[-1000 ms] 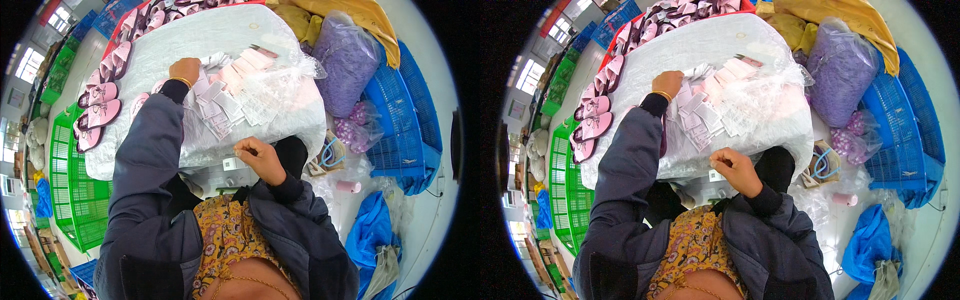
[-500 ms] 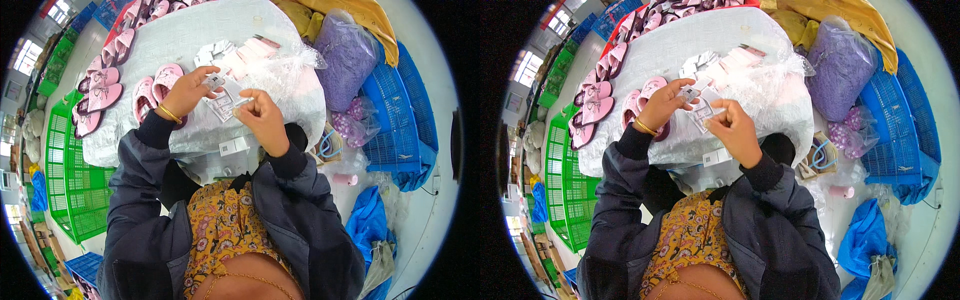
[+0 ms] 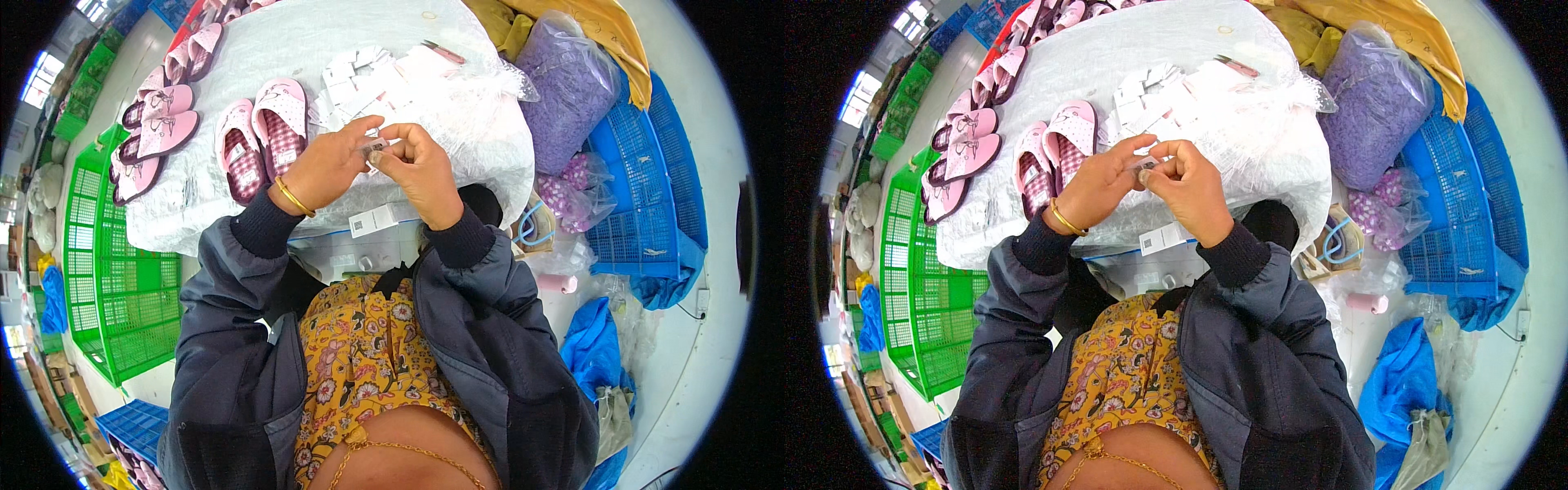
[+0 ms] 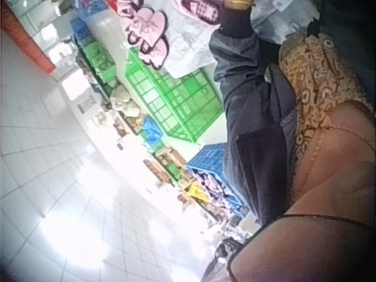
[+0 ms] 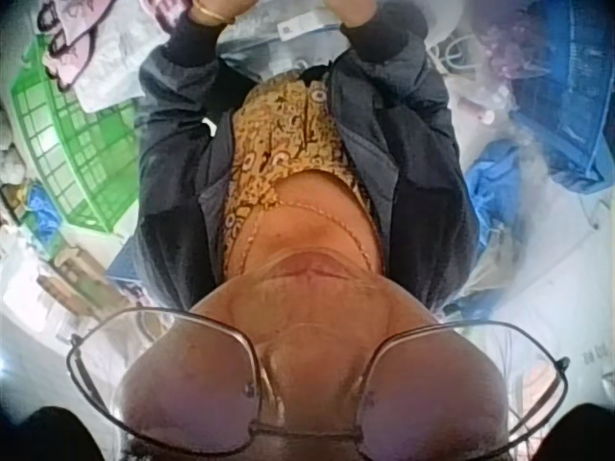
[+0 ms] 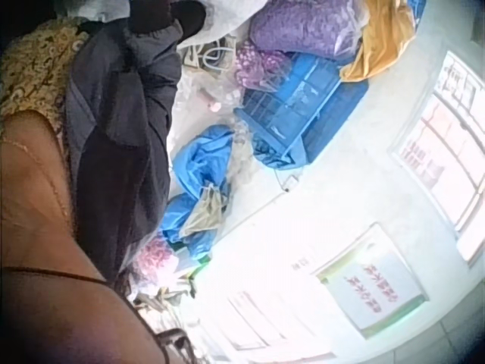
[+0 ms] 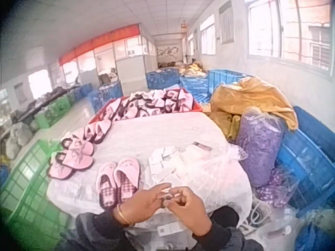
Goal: The person repeatedly picks up small white price tags and attaches them to pairs of pink slippers on a table. They handle the slippers and tags by hand, placing each tagged pair aside after attachment.
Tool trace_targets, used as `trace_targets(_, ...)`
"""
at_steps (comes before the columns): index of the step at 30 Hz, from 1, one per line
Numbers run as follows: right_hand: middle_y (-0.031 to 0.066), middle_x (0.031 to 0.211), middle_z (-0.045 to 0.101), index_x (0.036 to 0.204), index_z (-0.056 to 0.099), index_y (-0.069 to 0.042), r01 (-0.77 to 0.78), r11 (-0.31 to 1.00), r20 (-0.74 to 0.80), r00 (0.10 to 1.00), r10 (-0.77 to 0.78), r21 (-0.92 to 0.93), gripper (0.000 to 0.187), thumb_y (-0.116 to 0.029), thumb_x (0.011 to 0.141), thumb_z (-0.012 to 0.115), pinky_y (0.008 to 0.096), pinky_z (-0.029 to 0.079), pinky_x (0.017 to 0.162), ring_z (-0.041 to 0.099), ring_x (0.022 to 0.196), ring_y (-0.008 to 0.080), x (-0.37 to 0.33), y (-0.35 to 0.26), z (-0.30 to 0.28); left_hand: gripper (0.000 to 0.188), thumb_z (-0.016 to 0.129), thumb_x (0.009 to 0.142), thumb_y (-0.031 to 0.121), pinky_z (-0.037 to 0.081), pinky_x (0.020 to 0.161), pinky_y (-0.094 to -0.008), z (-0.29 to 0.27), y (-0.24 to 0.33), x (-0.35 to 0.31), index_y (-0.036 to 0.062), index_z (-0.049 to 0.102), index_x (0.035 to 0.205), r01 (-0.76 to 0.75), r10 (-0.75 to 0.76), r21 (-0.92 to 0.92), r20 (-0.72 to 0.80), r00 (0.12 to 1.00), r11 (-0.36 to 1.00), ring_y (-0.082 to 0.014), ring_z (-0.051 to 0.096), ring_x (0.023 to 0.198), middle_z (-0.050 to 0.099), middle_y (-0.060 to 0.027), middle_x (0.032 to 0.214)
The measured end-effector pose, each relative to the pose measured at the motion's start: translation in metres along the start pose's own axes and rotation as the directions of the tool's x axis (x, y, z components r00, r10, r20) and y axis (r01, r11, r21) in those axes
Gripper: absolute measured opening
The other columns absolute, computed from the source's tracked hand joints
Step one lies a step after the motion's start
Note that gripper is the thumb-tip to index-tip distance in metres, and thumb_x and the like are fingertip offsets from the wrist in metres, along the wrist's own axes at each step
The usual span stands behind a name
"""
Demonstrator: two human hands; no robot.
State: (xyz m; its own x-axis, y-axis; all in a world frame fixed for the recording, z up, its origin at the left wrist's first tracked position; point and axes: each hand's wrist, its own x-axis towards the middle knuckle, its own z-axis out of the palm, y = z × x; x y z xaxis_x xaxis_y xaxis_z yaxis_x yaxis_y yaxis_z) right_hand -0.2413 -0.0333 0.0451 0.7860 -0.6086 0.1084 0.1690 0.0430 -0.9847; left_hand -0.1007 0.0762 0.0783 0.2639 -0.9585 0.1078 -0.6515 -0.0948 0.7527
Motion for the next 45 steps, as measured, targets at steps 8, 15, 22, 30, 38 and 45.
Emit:
trace_targets(8, 0.0061, 0.086, 0.068, 0.103, 0.058, 0.003, -0.067, 0.991, 0.08, 0.995, 0.058, 0.118, 0.018, -0.002, 0.087, 0.067, 0.021, 0.048, 0.067, 0.061, 0.076, 0.0072, -0.005, 0.001, -0.002, 0.037, 0.05, 0.096, 0.009, 0.053, 0.087, -0.0315, 0.0, -0.006, -0.016, 0.0009, 0.052, 0.132, 0.145, -0.091, -0.504, 0.13, 0.987, 0.851, -0.0165, 0.065, 0.098, 0.066, -0.011, 0.114)
trace_targets(15, 0.0038, 0.086, 0.067, 0.099, 0.061, 0.002, -0.192, 0.981, 0.132, 0.972, 0.193, -0.021, 0.018, -0.005, 0.086, 0.071, 0.0204, 0.047, 0.067, 0.06, 0.076, 0.006, -0.019, -0.005, 0.0, 0.032, 0.048, 0.103, 0.021, 0.051, 0.096, -0.0325, -0.002, -0.026, -0.032, -0.0032, 0.06, 0.12, 0.281, -0.148, -0.606, 0.26, 0.954, 0.744, -0.0146, 0.061, 0.105, 0.063, -0.0082, 0.115)
trace_targets(22, 0.0022, 0.084, 0.066, 0.098, 0.064, -0.001, -0.139, 0.966, 0.219, 0.958, 0.187, -0.218, 0.018, -0.009, 0.085, 0.073, 0.0217, 0.047, 0.064, 0.058, 0.073, 0.0052, -0.028, 0.013, 0.009, 0.012, 0.063, 0.092, 0.014, 0.047, 0.083, -0.0291, 0.004, -0.039, -0.053, 0.0031, 0.066, 0.097, -0.025, 0.027, -0.36, 0.0, 1.0, 0.933, -0.0136, 0.059, 0.091, 0.065, -0.0053, 0.098)
trace_targets(30, 0.0024, 0.089, 0.064, 0.1, 0.063, 0.0, -0.14, 0.988, 0.245, 0.958, 0.151, -0.064, 0.02, -0.016, 0.09, 0.071, 0.0227, 0.045, 0.062, 0.054, 0.068, 0.0054, -0.029, 0.003, 0.033, 0.006, 0.065, 0.088, 0.009, 0.043, 0.09, -0.0358, -0.012, -0.027, -0.07, 0.0044, 0.062, 0.091, -0.212, 0.187, -0.094, -0.223, 0.957, 0.973, -0.0271, 0.055, 0.1, 0.055, -0.0109, 0.11)
trace_targets(38, -0.0017, 0.086, 0.059, 0.1, 0.061, 0.0, -0.219, 0.959, 0.388, 0.88, 0.275, -0.181, 0.014, -0.012, 0.094, 0.065, 0.0218, 0.043, 0.069, 0.051, 0.077, 0.0049, -0.005, -0.001, 0.051, 0.019, 0.068, 0.082, 0.002, 0.045, 0.093, -0.0373, -0.047, -0.058, -0.081, 0.0065, 0.067, 0.101, -0.226, 0.21, 0.009, -0.403, 0.891, 0.974, -0.0285, 0.056, 0.11, 0.059, -0.0125, 0.116)
trace_targets(45, -0.0016, 0.087, 0.058, 0.102, 0.06, -0.001, -0.1, 0.995, 0.465, 0.879, 0.1, -0.024, 0.014, -0.009, 0.093, 0.065, 0.0228, 0.045, 0.069, 0.052, 0.075, 0.0069, 0.047, -0.01, 0.106, 0.025, 0.066, 0.08, 0.006, 0.042, 0.1, -0.0416, -0.113, -0.112, -0.059, 0.013, 0.071, 0.103, -0.103, 0.387, 0.656, -0.304, 0.87, 0.747, -0.0329, 0.051, 0.121, 0.055, -0.0115, 0.133)
